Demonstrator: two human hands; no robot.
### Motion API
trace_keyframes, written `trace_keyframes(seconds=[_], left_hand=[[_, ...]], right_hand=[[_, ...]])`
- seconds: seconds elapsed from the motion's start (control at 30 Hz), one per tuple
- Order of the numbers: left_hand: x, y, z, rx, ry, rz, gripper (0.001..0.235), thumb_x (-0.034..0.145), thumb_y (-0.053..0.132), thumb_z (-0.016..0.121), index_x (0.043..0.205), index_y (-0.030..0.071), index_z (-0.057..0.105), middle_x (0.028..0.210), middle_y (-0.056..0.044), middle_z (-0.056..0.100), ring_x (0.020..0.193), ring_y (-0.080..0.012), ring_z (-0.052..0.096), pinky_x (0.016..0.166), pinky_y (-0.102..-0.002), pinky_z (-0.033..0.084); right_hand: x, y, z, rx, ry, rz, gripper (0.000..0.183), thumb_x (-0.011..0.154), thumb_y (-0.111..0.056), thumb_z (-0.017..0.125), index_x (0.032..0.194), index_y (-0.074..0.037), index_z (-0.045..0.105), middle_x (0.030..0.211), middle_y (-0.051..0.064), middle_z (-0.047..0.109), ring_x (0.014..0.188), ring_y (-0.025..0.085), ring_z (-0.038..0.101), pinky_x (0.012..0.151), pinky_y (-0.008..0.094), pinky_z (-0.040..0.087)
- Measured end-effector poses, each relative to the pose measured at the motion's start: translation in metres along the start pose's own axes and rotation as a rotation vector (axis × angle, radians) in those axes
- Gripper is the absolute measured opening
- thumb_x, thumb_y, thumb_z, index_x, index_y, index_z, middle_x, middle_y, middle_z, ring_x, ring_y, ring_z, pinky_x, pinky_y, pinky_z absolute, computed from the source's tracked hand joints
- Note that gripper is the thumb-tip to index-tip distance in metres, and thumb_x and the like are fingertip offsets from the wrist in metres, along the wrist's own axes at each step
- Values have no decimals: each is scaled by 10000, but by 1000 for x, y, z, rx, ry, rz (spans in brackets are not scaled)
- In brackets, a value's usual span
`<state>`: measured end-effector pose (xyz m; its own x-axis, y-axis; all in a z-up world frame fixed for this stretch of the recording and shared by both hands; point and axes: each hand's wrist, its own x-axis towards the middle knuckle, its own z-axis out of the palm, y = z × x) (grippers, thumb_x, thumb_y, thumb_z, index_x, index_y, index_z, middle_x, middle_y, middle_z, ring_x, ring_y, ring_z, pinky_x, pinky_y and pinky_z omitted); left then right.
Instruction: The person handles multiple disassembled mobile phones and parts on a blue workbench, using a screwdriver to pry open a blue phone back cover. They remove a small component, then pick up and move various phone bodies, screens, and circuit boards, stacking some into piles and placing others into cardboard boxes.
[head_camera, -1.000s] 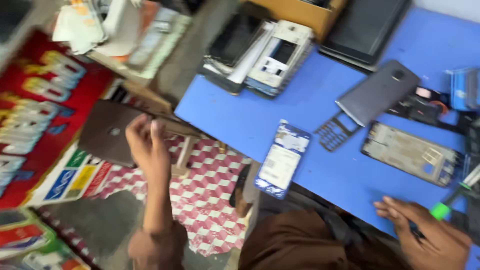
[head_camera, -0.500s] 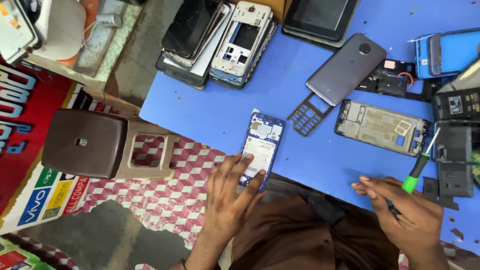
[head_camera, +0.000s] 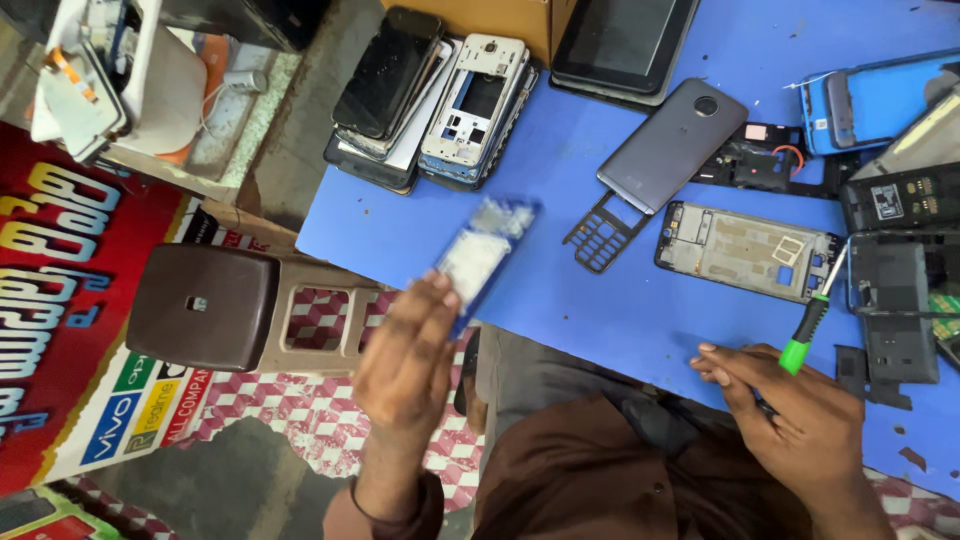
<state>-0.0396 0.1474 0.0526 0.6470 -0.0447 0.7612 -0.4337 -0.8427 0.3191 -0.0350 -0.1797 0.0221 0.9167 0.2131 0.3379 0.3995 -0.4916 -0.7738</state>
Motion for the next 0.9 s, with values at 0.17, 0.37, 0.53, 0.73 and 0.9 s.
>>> trace_keyframes(seconds=[0.17, 0.37, 0.53, 0.73, 0.9], left_hand=[[49, -20, 1, 72, 13, 80, 332, 925, -57, 757, 1239, 26, 688, 1260, -149, 688, 1260, -335, 678, 1136, -479, 550], [100, -63, 53, 93, -167, 1, 332, 900, 66, 791, 1228, 50, 739, 1292, -154, 668, 1213, -341, 652, 1021, -413, 528], [88, -77, 67, 37, -290, 37, 354, 890, 123, 787, 1223, 26, 718, 1335, -180, 654, 1279, -366, 616, 1046, -426, 511], [79, -92, 66, 40, -300, 36, 327, 927, 83, 741, 1250, 40, 722, 1370, -174, 647, 1343, -376, 575, 1077, -450, 496], [85, -96, 67, 25, -290, 31, 307, 952, 33, 703, 1258, 46, 717, 1370, -157, 656, 1372, -383, 560, 1092, -451, 493]], right_hand=[[0, 1, -3, -60, 2, 11, 216, 899, -39, 697, 1107, 4, 737, 944, 96, 785, 861, 165, 777, 757, 271, 614], [-3, -1, -5, -39, 14, 3, 260, 874, -39, 705, 1132, -47, 736, 943, 71, 787, 857, 149, 776, 760, 276, 613], [-5, 3, -7, -50, 23, -29, 308, 853, -29, 714, 1159, -70, 724, 922, 62, 788, 845, 156, 777, 738, 281, 609], [-3, 4, -6, -62, 15, -70, 294, 858, -16, 713, 1148, -69, 722, 940, 63, 787, 871, 169, 769, 775, 294, 601], [-1, 3, -6, -54, 12, -58, 279, 857, -12, 715, 1131, -64, 729, 916, 61, 782, 846, 162, 767, 755, 293, 601]])
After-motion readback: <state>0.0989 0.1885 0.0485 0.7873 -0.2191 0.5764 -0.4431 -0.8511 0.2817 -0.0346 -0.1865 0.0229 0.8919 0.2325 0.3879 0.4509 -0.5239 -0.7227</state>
